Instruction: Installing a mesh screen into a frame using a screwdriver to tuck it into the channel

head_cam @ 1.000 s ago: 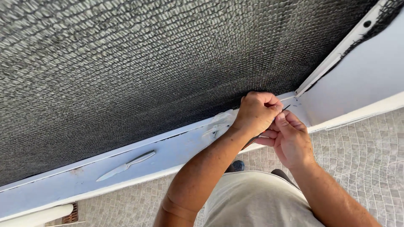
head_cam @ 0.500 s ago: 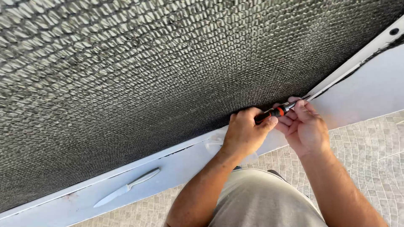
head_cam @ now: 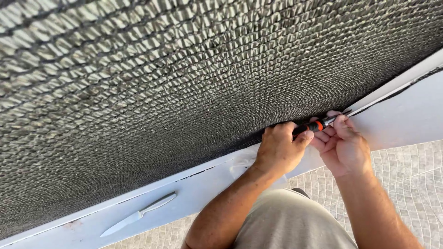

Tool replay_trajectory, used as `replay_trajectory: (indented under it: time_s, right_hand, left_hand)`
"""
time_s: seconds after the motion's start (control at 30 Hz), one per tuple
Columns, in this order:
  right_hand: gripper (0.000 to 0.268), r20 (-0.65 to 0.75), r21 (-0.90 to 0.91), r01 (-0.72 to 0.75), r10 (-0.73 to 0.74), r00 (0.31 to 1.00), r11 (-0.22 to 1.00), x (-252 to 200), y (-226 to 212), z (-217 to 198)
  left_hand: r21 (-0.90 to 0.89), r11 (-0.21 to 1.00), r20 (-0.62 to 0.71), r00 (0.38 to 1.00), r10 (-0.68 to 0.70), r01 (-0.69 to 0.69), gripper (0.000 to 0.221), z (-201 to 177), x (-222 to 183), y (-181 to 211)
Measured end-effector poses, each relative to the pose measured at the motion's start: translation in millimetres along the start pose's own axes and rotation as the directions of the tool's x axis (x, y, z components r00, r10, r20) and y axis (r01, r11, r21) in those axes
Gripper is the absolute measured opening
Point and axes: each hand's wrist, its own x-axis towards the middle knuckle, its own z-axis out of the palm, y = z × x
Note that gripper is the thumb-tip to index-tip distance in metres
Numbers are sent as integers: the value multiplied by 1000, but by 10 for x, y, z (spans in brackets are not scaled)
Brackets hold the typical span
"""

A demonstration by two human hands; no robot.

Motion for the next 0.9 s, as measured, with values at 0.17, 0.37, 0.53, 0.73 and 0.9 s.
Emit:
replay_trajectory:
  time_s: [0.17,0.37,0.53,0.73,0.9]
  right_hand:
    - [19,6,1,8,-8,1000,1000,-4,-12,24]
    - [19,-12,1,-14,14,1000,1000,6,-39,25]
    - [19,3,1,-22,22,1000,1000,7,-54,31]
    - [21,3,18,-18,18,1000,1000,16,-44,-5]
    - [21,44,66,-30,27,999,997,8,-67,-20]
  left_hand:
    - [0,1000,17,1000,7,-7,44,-2,10,-7]
    - [-35,998,-31,999,42,-43,41,-17,7,4]
    - [-38,997,-64,996,67,-70,40,-27,6,17]
    - [-12,999,-35,998,51,-51,42,-31,35,37]
    - [-287,939,159,976,-150,191,41,-353,7,368]
